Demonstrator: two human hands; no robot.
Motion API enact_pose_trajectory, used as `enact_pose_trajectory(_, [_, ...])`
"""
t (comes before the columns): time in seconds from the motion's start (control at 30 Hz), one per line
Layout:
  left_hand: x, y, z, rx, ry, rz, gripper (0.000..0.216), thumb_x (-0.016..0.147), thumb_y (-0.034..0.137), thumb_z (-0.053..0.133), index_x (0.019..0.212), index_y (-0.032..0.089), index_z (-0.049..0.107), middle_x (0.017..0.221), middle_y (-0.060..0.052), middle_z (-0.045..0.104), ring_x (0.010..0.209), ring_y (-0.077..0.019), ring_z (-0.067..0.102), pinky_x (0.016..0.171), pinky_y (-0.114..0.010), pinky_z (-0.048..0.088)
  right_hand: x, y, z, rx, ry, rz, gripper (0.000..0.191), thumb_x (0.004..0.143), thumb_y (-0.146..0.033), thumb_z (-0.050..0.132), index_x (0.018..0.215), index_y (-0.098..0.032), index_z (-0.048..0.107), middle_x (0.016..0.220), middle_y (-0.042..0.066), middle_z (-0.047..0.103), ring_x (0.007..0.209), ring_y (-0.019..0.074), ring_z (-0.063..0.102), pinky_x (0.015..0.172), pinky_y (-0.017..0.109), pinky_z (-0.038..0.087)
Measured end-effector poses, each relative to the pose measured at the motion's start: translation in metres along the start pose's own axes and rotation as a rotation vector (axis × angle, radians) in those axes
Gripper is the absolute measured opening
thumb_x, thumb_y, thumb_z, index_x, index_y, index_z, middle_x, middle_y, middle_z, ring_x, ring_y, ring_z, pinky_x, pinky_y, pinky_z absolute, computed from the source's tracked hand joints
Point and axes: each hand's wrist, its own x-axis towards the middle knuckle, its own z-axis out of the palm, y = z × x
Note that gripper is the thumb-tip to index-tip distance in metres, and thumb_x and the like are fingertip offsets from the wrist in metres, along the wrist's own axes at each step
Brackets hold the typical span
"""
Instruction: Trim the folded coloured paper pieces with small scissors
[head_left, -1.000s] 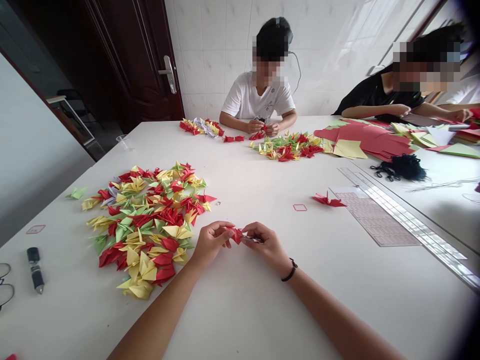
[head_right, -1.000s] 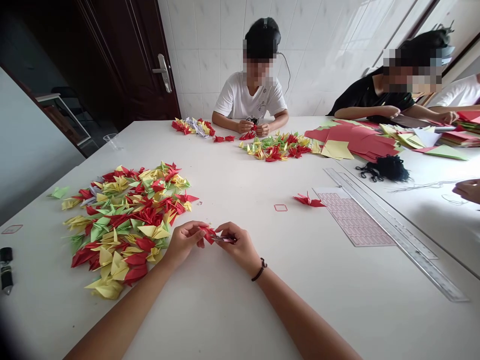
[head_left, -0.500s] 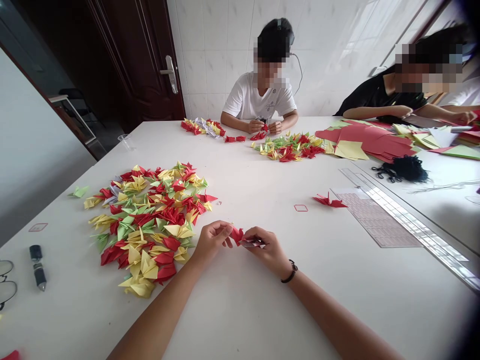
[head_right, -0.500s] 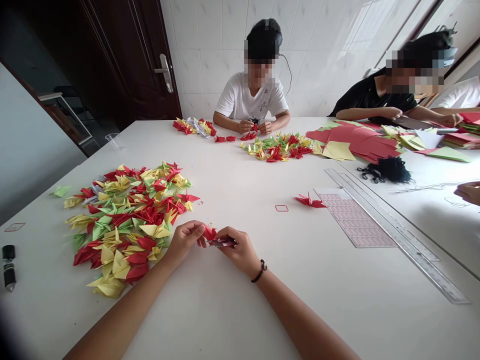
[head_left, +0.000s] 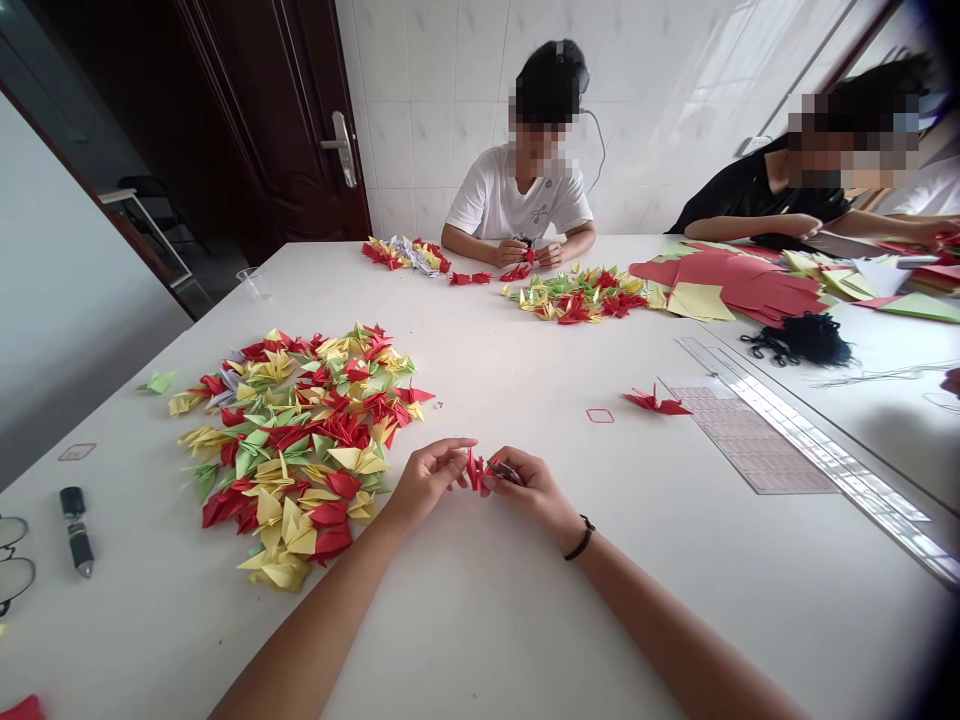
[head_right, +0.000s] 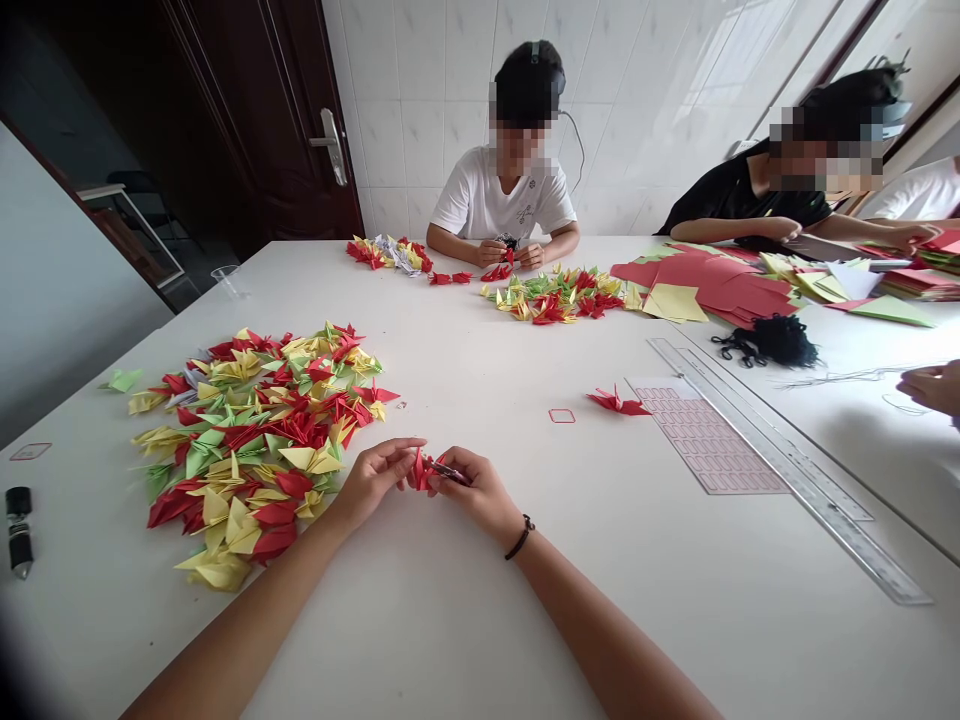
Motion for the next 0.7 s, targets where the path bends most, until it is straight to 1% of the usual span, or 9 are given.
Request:
enact_pose_trajectory(0.13, [0.0001, -0.0006, 0.0014, 0.000, 0.021, -0.015, 0.033, 0.071, 0.035, 0.058, 0.099, 0.017, 0.056, 0.076, -0.003, 0.061, 0.061, -0.0107, 0.053, 0.057, -0.023, 0.040, 0.0019, 0.0005, -0.0040, 0.032, 0.070, 0.024, 0.022, 0.073, -0.037, 0.057, 0.067, -0.018, 0.048, 0.058, 0.001, 0.058, 0.045, 0.0078, 0.038, 0.043, 0.023, 0.028])
enact_pose_trajectory(0.23, [0.0011, -0.0025, 0.0032, 0.035, 0.037, -0.045, 0.039, 0.067, 0.035, 0.063, 0.101, 0.017, 0.055, 0.084, -0.006, 0.063, 0.064, -0.0119, 0.054, 0.060, -0.024, 0.042, 0.0024, 0.0002, -0.0049, 0.065, 0.087, 0.040, 0.023, 0.073, -0.038, 0.057, 0.070, -0.017, 0.050, 0.059, 0.002, 0.060, 0.040, 0.0058, 0.032, 0.040, 0.023, 0.023])
enact_pose_trajectory(0.3, [0.0017, -0.0042, 0.0042, 0.052, 0.069, -0.051, 0.042, 0.065, 0.036, 0.064, 0.102, 0.017, 0.055, 0.083, -0.006, 0.063, 0.067, -0.0131, 0.054, 0.060, -0.025, 0.042, 0.0020, -0.0003, -0.0036, 0.082, 0.070, 0.046, 0.025, 0.072, -0.039, 0.059, 0.068, -0.017, 0.047, 0.060, 0.002, 0.061, 0.041, 0.0061, 0.034, 0.040, 0.022, 0.022])
enact_pose_trajectory(0.37, [0.0018, -0.0056, 0.0046, 0.063, 0.098, -0.052, 0.043, 0.065, 0.037, 0.064, 0.101, 0.015, 0.056, 0.081, -0.007, 0.064, 0.068, -0.0138, 0.055, 0.060, -0.025, 0.043, 0.0012, -0.0011, -0.0016, 0.088, 0.028, 0.050, 0.027, 0.071, -0.039, 0.060, 0.066, -0.018, 0.044, 0.061, 0.002, 0.062, 0.043, 0.0072, 0.039, 0.040, 0.022, 0.021])
enact_pose_trajectory(0.43, [0.0013, -0.0058, 0.0046, 0.082, 0.112, -0.047, 0.043, 0.064, 0.038, 0.065, 0.100, 0.015, 0.058, 0.082, -0.007, 0.064, 0.068, -0.0140, 0.055, 0.060, -0.025, 0.043, 0.0006, -0.0022, -0.0001, 0.073, -0.020, 0.056, 0.027, 0.070, -0.040, 0.059, 0.067, -0.018, 0.044, 0.064, 0.002, 0.063, 0.045, 0.0079, 0.041, 0.041, 0.022, 0.020])
enact_pose_trajectory(0.5, [0.0003, -0.0043, 0.0047, 0.110, 0.111, -0.012, 0.042, 0.065, 0.038, 0.064, 0.101, 0.016, 0.059, 0.090, -0.008, 0.064, 0.073, -0.0153, 0.056, 0.061, -0.025, 0.044, 0.0004, -0.0033, 0.0001, 0.040, -0.048, 0.062, 0.026, 0.071, -0.041, 0.059, 0.069, -0.018, 0.047, 0.067, 0.002, 0.064, 0.044, 0.0073, 0.040, 0.041, 0.022, 0.020])
enact_pose_trajectory(0.6, [-0.0013, -0.0002, 0.0050, 0.141, 0.067, 0.082, 0.039, 0.068, 0.036, 0.062, 0.104, 0.021, 0.059, 0.104, -0.008, 0.061, 0.085, -0.0179, 0.057, 0.064, -0.025, 0.045, 0.0009, -0.0044, -0.0011, 0.008, -0.039, 0.060, 0.027, 0.072, -0.042, 0.057, 0.068, -0.016, 0.050, 0.065, 0.002, 0.063, 0.042, 0.0057, 0.034, 0.041, 0.022, 0.021])
enact_pose_trajectory(0.7, [-0.0022, 0.0014, 0.0053, 0.173, 0.052, 0.104, 0.034, 0.070, 0.034, 0.060, 0.101, 0.021, 0.062, 0.099, -0.007, 0.064, 0.084, -0.0183, 0.059, 0.067, -0.027, 0.045, 0.0014, -0.0046, -0.0022, 0.012, -0.030, 0.058, 0.027, 0.072, -0.042, 0.057, 0.066, -0.016, 0.050, 0.062, 0.001, 0.061, 0.043, 0.0058, 0.033, 0.042, 0.022, 0.022])
